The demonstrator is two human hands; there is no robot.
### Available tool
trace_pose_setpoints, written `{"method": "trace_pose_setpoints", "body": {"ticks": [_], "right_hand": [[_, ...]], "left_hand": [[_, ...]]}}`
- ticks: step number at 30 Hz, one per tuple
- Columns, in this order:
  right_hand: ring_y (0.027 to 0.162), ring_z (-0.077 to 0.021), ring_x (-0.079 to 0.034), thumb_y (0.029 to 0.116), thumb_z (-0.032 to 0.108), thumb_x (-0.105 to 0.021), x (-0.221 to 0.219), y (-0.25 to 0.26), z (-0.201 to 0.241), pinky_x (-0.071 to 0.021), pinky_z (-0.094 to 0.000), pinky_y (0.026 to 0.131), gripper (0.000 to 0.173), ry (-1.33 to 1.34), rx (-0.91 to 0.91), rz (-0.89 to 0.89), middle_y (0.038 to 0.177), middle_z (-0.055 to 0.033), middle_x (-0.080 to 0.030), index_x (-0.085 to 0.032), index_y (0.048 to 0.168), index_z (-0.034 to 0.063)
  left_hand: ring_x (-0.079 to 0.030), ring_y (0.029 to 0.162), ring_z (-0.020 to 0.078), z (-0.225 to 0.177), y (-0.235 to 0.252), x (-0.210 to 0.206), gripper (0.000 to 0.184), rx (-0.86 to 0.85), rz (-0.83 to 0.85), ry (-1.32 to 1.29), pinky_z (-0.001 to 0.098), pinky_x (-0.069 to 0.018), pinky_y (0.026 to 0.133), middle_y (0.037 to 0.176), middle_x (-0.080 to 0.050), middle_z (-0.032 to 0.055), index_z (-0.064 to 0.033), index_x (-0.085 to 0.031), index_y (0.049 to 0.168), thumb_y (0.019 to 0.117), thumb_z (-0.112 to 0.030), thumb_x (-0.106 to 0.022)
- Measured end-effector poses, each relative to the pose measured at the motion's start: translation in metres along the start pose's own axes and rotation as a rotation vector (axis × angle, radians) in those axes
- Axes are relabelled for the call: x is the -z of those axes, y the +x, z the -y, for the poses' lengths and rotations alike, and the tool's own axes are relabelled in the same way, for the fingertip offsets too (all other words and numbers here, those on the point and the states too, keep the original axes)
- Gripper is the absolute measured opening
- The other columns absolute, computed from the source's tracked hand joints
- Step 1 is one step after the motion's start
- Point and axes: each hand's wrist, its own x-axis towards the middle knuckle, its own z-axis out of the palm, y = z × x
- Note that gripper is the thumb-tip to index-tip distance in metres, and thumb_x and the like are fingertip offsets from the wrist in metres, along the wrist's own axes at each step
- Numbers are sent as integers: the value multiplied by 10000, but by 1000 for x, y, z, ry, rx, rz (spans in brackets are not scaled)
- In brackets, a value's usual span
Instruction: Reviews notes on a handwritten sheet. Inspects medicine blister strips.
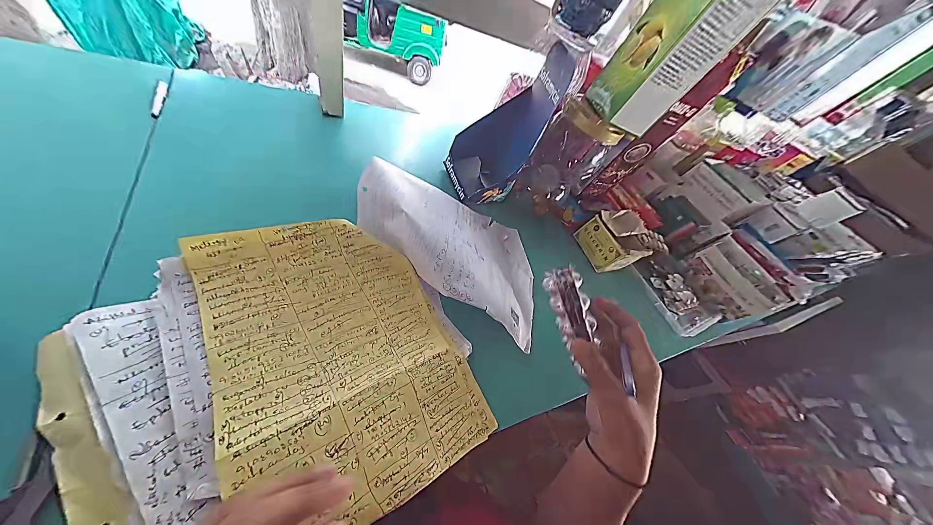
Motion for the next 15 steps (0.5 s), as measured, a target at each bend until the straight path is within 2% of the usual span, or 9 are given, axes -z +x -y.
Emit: {"method": "trace_pose_setpoints", "body": {"ticks": [3, 7, 9, 12, 15], "right_hand": [[1099, -92, -669, 913, 392, -738, -26, -12, 17, -582, -251, 907, 616, 279, 15, 242, 1287, 4, -673, -549, 1388, 48], [1200, -103, -636, 941, 399, -706, -62, -23, 31, -551, -251, 990, 591, 417, 60, 517, 1365, -12, -645, -551, 1409, 73], [1216, -105, -628, 948, 414, -697, -75, -28, 37, -548, -253, 998, 591, 443, 71, 623, 1379, -17, -639, -546, 1409, 76], [1263, -145, -611, 935, 417, -716, -92, -34, 43, -533, -293, 1046, 598, 491, 66, 741, 1404, -37, -625, -551, 1408, 91], [1301, -135, -586, 932, 424, -723, -103, -40, 46, -502, -286, 1086, 594, 481, 70, 823, 1425, -13, -616, -557, 1414, 120]], "left_hand": [[-524, 1353, 103, 3, 7, -9, 408, 104, 2, -129, 311, -479, 1097, 1452, -565, 21, -133, -568, 1355, 1035, -386, -570], [-529, 1365, 134, 8, 13, -19, 520, 159, -137, -224, 311, -541, 1046, 1506, -527, 7, -176, -515, 1447, 1007, -438, -609], [-551, 1354, 187, 11, 13, -24, 600, 172, -252, -249, 343, -563, 1021, 1507, -529, 60, -127, -479, 1466, 996, -479, -602], [-547, 1357, 228, 11, 14, -24, 773, 226, -359, -300, 373, -571, 1010, 1513, -492, 149, 22, -397, 1476, 975, -533, -593], [-559, 1333, 196, 9, 11, -22, 869, 247, -410, -369, 344, -550, 1028, 1507, -481, 176, 95, -347, 1478, 960, -557, -597]]}}
